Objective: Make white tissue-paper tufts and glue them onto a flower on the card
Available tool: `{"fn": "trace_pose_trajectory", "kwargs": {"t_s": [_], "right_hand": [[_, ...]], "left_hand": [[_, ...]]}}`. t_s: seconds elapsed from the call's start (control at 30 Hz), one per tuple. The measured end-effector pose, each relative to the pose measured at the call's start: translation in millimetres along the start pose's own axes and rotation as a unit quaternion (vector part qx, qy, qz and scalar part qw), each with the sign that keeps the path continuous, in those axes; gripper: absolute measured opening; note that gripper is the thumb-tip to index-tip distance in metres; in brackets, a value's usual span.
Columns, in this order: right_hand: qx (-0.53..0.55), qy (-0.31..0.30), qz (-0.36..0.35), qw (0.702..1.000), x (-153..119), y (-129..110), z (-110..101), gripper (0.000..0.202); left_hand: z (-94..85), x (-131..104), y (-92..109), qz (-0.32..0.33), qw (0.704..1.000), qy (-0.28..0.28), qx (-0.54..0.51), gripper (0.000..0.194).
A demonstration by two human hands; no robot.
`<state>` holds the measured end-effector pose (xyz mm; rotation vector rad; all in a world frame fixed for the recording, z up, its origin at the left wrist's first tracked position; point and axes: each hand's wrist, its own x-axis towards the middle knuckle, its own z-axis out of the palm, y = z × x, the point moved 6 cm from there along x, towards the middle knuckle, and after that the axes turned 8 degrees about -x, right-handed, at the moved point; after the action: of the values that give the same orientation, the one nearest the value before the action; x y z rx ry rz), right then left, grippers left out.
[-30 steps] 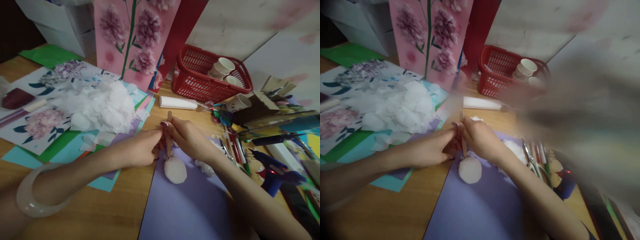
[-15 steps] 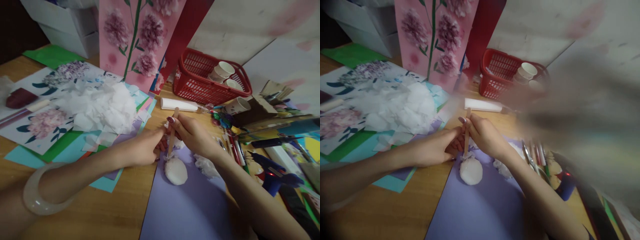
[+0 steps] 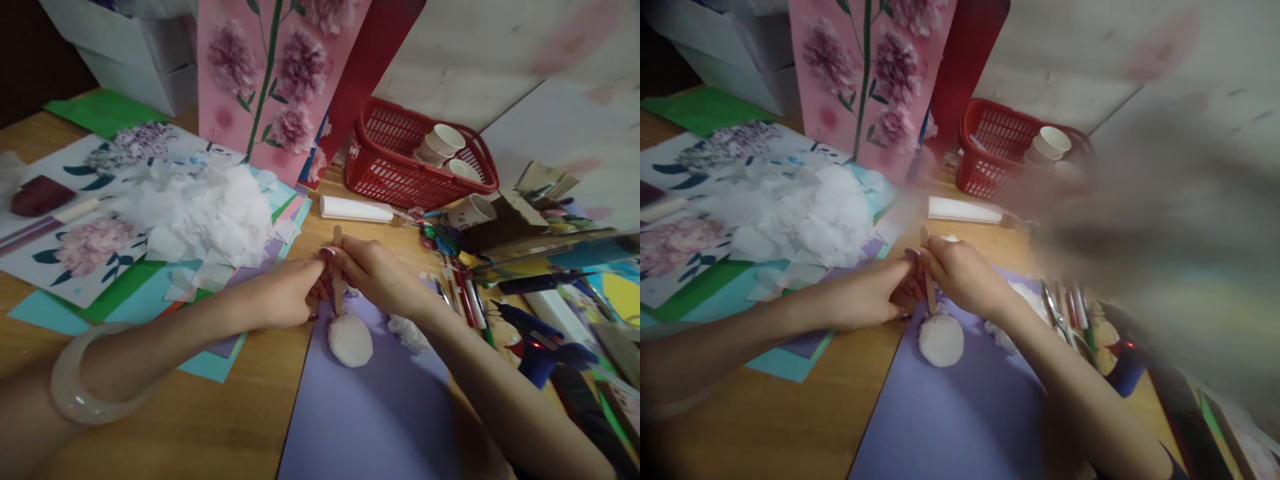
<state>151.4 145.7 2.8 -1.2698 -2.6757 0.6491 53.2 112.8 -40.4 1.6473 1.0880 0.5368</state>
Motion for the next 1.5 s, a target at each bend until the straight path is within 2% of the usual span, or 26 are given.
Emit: {"fn": "trace_pose_trajectory", "kwargs": {"t_s": [0.2, 0.37, 0.53, 0.73, 1.0, 1.17, 1.27, 1.5], "right_hand": [[0.053, -0.008, -0.005, 0.999, 3.3, 5.6, -6.2, 0.037], [0.111, 0.004, 0.05, 0.993, -1.2, 19.6, -10.7, 0.045], [0.089, -0.009, 0.083, 0.993, -8.6, 27.7, -9.5, 0.051], [0.113, -0.037, 0.095, 0.988, -9.3, 28.8, -3.3, 0.049], [0.179, 0.002, 0.12, 0.977, -17.0, 28.3, -10.2, 0.047], [0.171, 0.038, 0.131, 0.976, -20.8, 28.2, -15.7, 0.05], [0.174, 0.059, 0.129, 0.974, -20.9, 27.7, -16.0, 0.05], [0.175, 0.017, 0.119, 0.977, -17.9, 21.3, -4.2, 0.05]], "left_hand": [[1.4, -0.5, 1.8, 0.015, 0.998, -0.01, -0.057, 0.033], [2.8, -0.8, 2.5, -0.002, 0.998, -0.023, -0.064, 0.043], [2.2, -2.0, 2.6, -0.02, 0.998, -0.021, -0.063, 0.037], [5.5, -1.9, 6.5, -0.001, 0.997, -0.046, -0.067, 0.042], [5.7, -1.1, 6.9, -0.004, 0.998, -0.05, -0.036, 0.032], [7.1, 0.0, 10.1, 0.026, 0.998, -0.058, -0.013, 0.031], [7.2, 0.1, 7.6, 0.009, 0.998, -0.053, -0.015, 0.032], [7.6, 0.0, 7.9, 0.03, 0.998, -0.047, -0.012, 0.034]]}}
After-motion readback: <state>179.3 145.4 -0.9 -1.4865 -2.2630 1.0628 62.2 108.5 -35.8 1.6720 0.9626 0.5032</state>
